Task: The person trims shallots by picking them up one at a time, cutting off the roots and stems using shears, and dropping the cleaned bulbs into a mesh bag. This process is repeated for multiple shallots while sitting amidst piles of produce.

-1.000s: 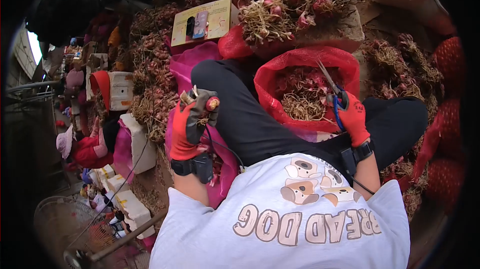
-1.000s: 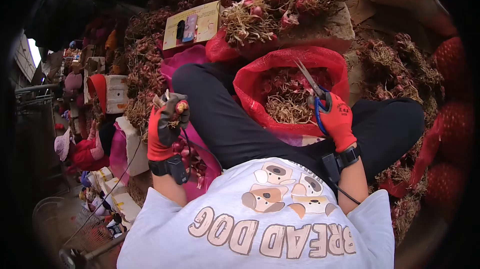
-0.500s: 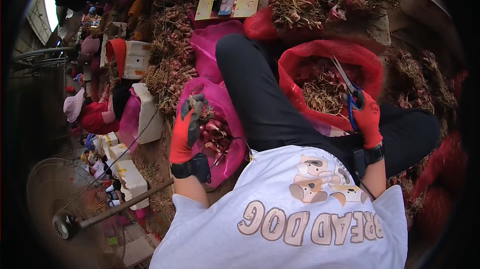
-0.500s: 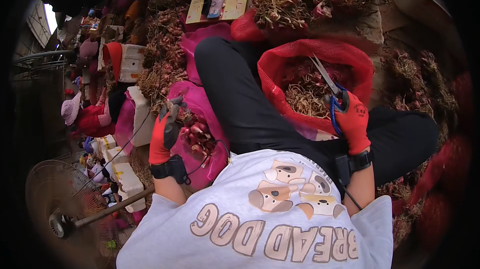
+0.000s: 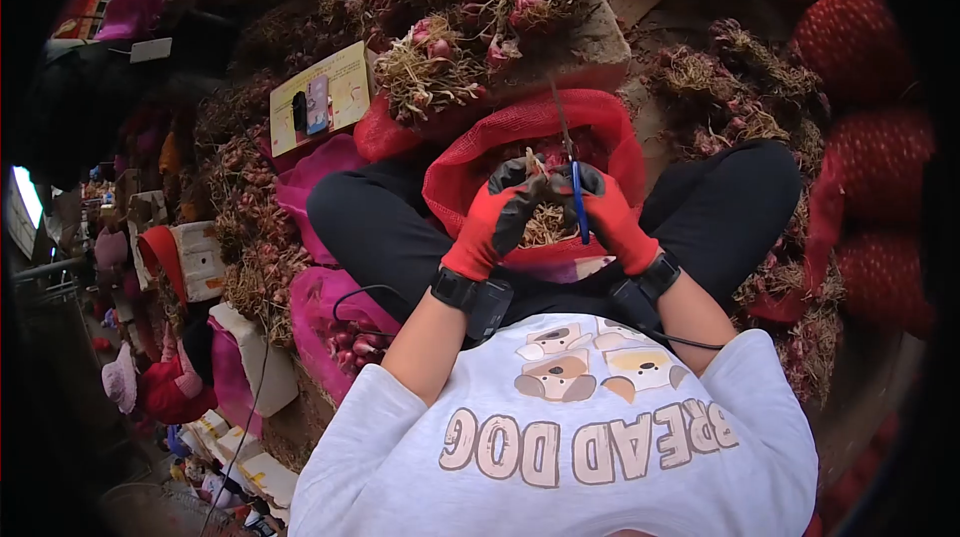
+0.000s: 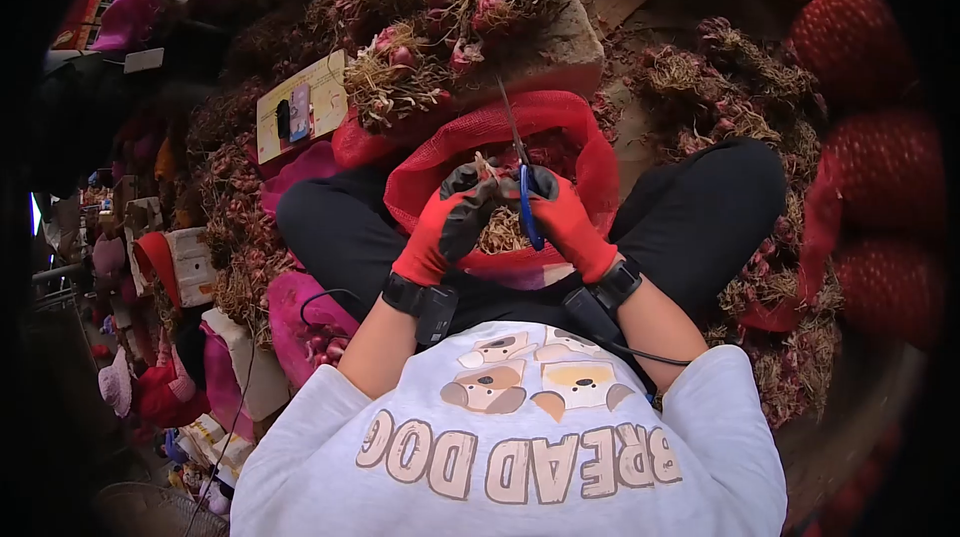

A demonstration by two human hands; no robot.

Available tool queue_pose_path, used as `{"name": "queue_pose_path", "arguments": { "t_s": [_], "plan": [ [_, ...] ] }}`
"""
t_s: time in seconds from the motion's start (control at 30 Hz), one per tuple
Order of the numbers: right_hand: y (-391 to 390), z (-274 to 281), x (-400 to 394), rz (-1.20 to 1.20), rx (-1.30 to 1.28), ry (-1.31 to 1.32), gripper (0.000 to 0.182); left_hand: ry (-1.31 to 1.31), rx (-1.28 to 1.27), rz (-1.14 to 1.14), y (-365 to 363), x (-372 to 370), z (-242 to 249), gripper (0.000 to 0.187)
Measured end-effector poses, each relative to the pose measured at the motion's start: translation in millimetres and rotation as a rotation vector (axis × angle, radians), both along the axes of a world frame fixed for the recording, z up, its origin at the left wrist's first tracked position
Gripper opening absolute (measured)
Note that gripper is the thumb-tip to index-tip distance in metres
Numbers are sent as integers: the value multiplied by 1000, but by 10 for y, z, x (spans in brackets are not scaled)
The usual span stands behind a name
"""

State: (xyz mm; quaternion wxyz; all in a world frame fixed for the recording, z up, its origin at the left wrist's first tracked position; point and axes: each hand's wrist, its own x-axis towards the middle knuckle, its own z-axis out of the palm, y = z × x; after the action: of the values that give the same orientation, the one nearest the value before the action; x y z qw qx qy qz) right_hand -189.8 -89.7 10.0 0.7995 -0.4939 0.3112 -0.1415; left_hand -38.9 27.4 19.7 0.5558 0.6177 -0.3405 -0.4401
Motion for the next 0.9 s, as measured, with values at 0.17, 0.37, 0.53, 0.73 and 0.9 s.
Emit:
{"name": "queue_pose_path", "arguments": {
  "t_s": [0.17, 0.37, 0.53, 0.73, 0.9],
  "plan": [
    [-69, -55, -79, -69, 332, -136, 24, 56, 50, -65, -20, -67, 53, 13],
    [-51, -94, -5, 27, -21, -40, 24, 685, -23, 303, 97, -146, -152, 10],
    [-34, 175, 107, -13, -229, -124, 25, 362, -18, 179, 36, -82, -91, 25],
    [-120, -134, 133, -29, 257, -223, 28, 292, -53, 172, 22, -37, -10, 24],
    [-49, -198, 151, -81, 269, -169, 26, 416, 36, 213, 107, -37, -164, 21]
  ]
}}
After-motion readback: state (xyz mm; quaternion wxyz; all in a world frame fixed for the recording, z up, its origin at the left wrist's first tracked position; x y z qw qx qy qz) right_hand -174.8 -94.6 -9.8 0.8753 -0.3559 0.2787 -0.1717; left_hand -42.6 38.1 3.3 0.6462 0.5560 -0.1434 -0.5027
